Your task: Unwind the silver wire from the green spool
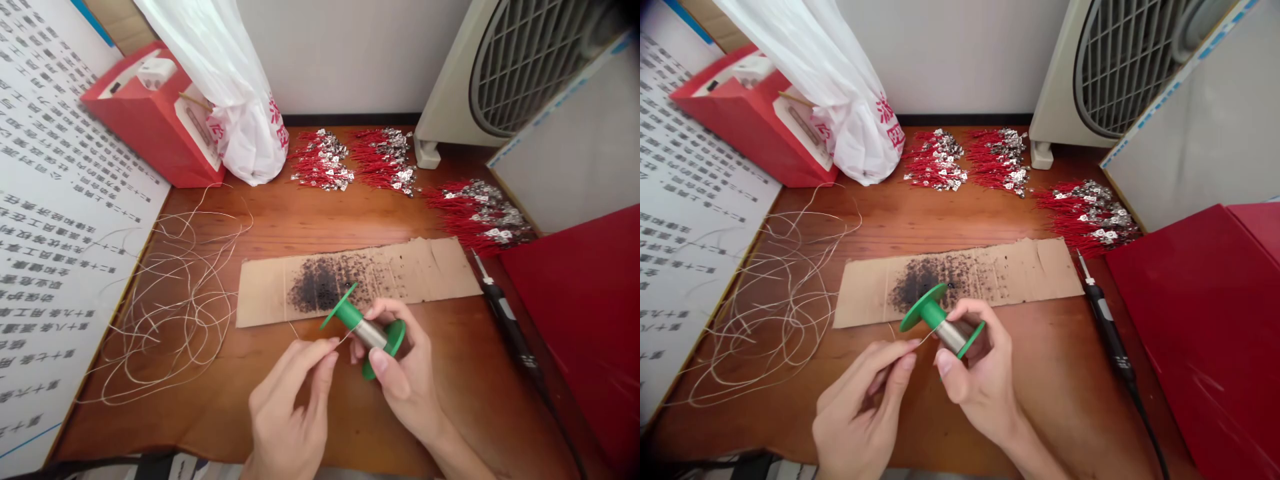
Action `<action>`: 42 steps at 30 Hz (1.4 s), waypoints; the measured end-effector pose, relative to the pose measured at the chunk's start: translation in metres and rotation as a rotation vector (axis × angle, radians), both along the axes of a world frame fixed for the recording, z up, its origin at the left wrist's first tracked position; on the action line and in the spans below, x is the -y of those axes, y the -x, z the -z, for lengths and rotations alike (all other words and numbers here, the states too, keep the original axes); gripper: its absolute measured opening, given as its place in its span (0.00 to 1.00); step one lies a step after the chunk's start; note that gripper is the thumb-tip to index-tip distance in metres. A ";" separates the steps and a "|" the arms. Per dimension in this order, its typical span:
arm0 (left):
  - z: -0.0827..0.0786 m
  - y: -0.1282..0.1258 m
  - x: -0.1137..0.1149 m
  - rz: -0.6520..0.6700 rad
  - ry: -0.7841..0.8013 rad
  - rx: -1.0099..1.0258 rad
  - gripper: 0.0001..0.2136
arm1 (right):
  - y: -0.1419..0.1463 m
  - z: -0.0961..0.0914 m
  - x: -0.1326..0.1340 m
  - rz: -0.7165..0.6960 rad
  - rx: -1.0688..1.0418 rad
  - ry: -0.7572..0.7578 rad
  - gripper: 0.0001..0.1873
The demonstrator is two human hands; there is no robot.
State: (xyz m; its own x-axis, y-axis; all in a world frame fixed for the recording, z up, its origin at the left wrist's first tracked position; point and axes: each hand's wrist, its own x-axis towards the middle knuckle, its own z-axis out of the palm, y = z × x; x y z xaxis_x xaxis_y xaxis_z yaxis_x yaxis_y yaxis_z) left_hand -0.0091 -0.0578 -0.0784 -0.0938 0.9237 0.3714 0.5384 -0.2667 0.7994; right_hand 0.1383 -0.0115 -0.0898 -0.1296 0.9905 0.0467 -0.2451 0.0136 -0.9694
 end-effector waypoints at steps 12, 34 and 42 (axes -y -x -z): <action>0.009 0.019 -0.012 -0.059 -0.227 -0.291 0.14 | 0.010 -0.013 -0.026 0.117 -0.399 0.465 0.26; -0.002 0.136 -0.034 -0.132 -0.252 -0.439 0.11 | 0.011 -0.001 -0.049 0.287 0.365 -0.338 0.18; -0.006 0.173 -0.047 -0.057 -0.223 -0.545 0.12 | 0.021 0.008 -0.042 0.137 0.510 -0.568 0.23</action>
State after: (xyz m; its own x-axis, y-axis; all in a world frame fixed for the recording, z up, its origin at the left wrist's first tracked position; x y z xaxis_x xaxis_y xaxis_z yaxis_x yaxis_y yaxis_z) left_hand -0.1818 -0.0108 -0.0722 0.1175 0.8169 0.5647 0.8743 -0.3548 0.3313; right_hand 0.1175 0.0303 -0.0982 -0.1498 0.8410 0.5199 0.2693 0.5406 -0.7970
